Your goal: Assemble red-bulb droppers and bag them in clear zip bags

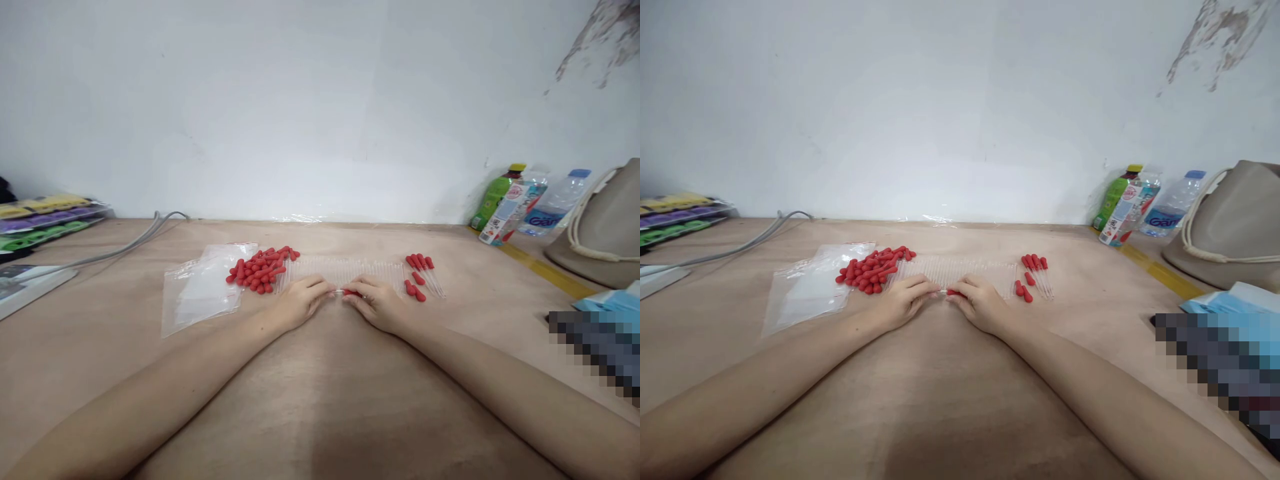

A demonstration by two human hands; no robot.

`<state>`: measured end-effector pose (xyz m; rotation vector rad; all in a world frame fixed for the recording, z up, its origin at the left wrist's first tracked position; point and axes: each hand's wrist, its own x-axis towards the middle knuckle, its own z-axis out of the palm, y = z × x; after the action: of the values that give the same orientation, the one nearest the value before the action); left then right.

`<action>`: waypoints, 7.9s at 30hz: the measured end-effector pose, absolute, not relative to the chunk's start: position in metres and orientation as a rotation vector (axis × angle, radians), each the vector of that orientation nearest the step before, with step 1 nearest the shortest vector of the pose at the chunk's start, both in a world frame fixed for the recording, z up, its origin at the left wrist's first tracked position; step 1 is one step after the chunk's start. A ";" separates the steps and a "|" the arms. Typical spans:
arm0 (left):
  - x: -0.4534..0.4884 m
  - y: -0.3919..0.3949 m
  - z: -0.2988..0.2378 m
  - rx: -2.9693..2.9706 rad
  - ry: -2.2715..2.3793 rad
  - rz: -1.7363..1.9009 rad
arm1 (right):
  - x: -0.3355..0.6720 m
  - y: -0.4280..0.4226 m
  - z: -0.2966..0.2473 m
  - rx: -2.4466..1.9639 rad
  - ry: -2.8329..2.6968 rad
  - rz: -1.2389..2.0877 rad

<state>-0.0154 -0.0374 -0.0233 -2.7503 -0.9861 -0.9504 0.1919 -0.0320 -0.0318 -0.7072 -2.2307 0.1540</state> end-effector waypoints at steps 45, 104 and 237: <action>-0.015 -0.044 -0.022 -2.730 -0.913 -0.930 | 0.190 -0.036 -0.029 -0.673 -2.304 0.132; -0.008 -0.045 -0.020 -2.433 -1.473 -0.936 | 0.296 0.025 0.020 -2.105 -2.230 0.148; -0.010 -0.054 -0.020 -2.807 -1.020 -0.955 | 0.190 -0.039 -0.027 -0.627 -2.268 0.253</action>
<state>-0.0104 -0.0545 -0.0197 -2.8068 -1.0204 -0.9552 0.1897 -0.0385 -0.0268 -0.6271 -2.2684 0.2529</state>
